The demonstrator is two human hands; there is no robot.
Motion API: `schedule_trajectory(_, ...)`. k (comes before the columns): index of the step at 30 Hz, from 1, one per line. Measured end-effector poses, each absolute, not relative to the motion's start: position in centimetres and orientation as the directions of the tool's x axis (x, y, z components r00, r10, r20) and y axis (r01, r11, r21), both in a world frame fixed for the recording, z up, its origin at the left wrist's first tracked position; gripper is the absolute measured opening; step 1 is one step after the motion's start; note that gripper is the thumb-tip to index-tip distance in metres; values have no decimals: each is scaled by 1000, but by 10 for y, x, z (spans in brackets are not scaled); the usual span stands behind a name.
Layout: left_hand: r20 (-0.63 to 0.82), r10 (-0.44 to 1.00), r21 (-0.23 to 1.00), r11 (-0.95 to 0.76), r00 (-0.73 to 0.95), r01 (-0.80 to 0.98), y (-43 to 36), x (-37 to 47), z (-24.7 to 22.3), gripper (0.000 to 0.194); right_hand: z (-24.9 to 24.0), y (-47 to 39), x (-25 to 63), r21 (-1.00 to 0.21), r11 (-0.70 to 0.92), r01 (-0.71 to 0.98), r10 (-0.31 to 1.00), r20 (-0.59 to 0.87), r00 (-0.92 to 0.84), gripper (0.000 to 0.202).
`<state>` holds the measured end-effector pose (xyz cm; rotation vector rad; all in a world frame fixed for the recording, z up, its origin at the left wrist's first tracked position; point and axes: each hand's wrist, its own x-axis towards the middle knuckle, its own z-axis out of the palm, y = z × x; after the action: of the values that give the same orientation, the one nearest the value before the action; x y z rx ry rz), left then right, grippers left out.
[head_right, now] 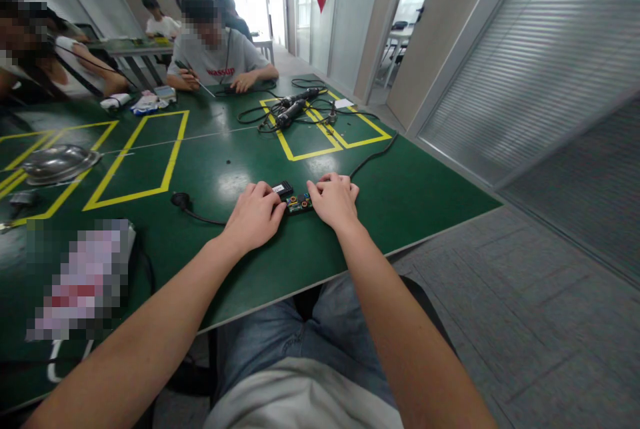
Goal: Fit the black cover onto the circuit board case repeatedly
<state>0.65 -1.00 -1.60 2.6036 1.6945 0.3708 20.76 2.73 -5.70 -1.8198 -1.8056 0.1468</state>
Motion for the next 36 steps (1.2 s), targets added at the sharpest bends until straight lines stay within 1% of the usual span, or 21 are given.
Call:
schedule_trajectory(4, 201, 891, 171, -441, 407, 881, -9, 5, -18, 40, -59, 28, 206, -449, 57, 892, 947, 308, 94, 49)
schedule_trajectory(10, 198, 889, 183, -447, 412, 876, -11, 5, -16, 39, -58, 27, 203, -438, 38, 898, 940, 320, 116, 48)
schedule_trajectory(14, 184, 892, 160, -442, 413, 883, -13, 6, -14, 31, -58, 27, 202, -436, 18, 900, 936, 323, 137, 46)
schedule_trajectory(17, 201, 886, 126, -447, 419, 885, -15, 6, -11, 24, -57, 27, 201, -445, 17, 895, 932, 330, 147, 45)
schedule_trajectory(21, 186, 883, 137, -458, 431, 879, -16, 6, -7, 15, -54, 25, 201, -437, 0, 899, 943, 299, 145, 46)
schedule_trajectory(24, 127, 846, 163, -533, 518, 830, -17, 5, -5, 20, -52, 25, 202, -431, -12, 902, 949, 280, 147, 46)
schedule_trajectory(26, 103, 836, 191, -549, 540, 814, -16, 3, -5, 25, -53, 26, 202, -432, -11, 902, 950, 278, 145, 47)
schedule_trajectory(30, 97, 862, 234, -505, 497, 831, -15, 1, -6, 23, -55, 28, 204, -457, -5, 889, 945, 289, 154, 48)
schedule_trajectory(36, 113, 869, 288, -492, 481, 822, -14, 0, -6, 26, -56, 31, 206, -497, -27, 867, 943, 274, 187, 54)
